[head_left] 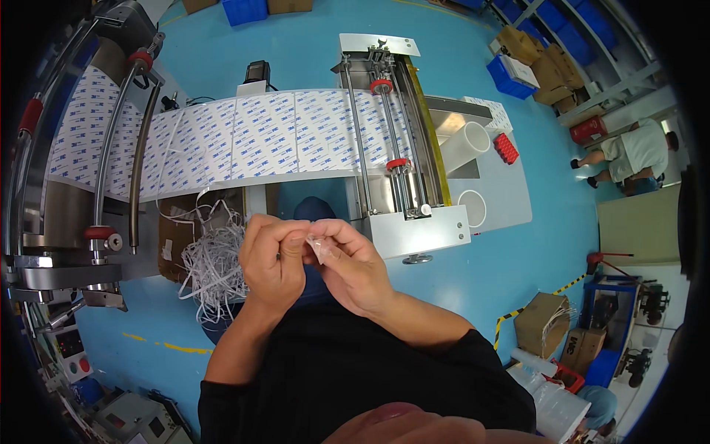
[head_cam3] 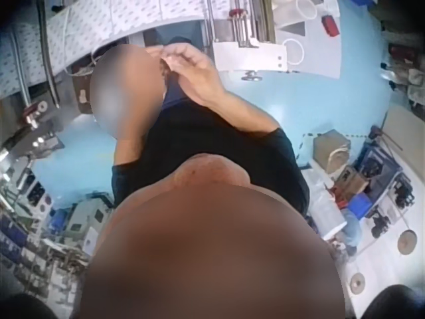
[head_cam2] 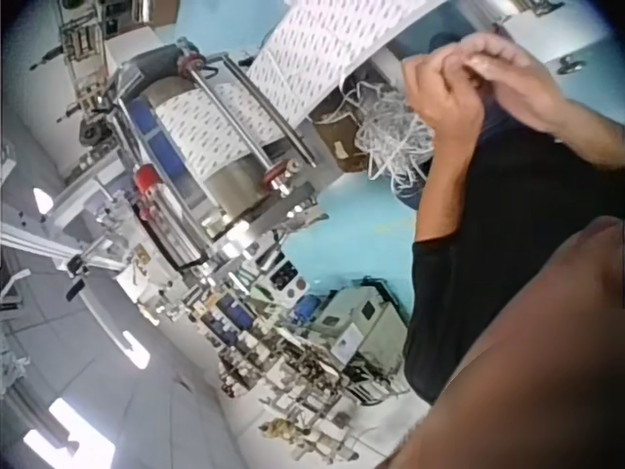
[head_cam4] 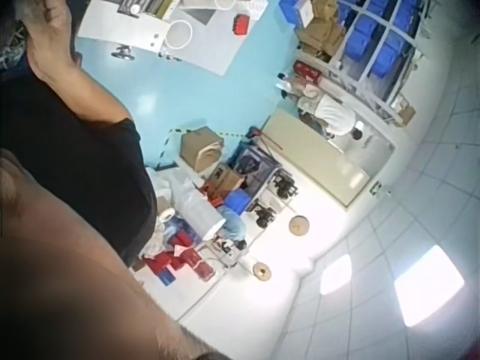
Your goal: The recorder is operating a machine to feed adhesive label sheets, using a utility knife to cut them, and tweezers to remove or inspect parts of the material.
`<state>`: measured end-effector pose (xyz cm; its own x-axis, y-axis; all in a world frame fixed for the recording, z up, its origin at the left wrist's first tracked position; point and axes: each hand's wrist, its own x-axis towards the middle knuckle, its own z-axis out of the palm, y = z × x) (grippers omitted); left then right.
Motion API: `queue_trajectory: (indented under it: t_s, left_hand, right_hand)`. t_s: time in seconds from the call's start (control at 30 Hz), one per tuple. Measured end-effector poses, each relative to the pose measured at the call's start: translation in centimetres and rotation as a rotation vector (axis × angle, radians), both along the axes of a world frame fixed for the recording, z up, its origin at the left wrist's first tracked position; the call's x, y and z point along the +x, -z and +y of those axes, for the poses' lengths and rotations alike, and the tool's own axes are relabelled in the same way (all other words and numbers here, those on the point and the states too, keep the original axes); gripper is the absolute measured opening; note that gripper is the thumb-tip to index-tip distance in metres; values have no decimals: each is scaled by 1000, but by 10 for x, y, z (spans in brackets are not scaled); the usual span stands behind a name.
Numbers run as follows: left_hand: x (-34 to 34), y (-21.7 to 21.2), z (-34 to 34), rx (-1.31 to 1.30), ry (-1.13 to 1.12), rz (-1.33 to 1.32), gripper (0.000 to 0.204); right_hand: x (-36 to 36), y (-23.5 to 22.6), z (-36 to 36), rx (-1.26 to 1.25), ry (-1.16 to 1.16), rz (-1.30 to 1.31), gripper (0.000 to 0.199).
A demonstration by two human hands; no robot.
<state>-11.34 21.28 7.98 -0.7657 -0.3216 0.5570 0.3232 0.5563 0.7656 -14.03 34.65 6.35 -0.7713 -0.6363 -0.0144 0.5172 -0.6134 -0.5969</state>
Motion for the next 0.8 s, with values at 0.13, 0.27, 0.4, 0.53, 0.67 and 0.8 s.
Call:
queue_trajectory:
  t_s: [0.13, 0.27, 0.4, 0.53, 0.67, 0.8]
  left_hand:
    - [1, -4, -5, 336, -46, -77, 8]
    - [-3, 0, -10, 89, 85, -100, 21]
    - [-3, -2, -3, -83, 196, -83, 33]
    - [-1, 2, -7, 18, 297, -235, 33]
    - [4, 3, -8, 646, 481, -405, 30]
    - [11, 9, -2, 727, 345, -335, 24]
  right_hand:
    - [4, 0, 0, 111, -10, 74, 22]
    - [-7, 0, 0, 221, 122, 140, 22]
    - [-18, 2, 2, 198, 93, 68, 15]
    - [-15, 3, 3, 327, 101, 192, 10]
    - [-11, 3, 2, 645, 277, 651, 13]
    - [-24, 12, -9, 764, 681, 1262, 17]
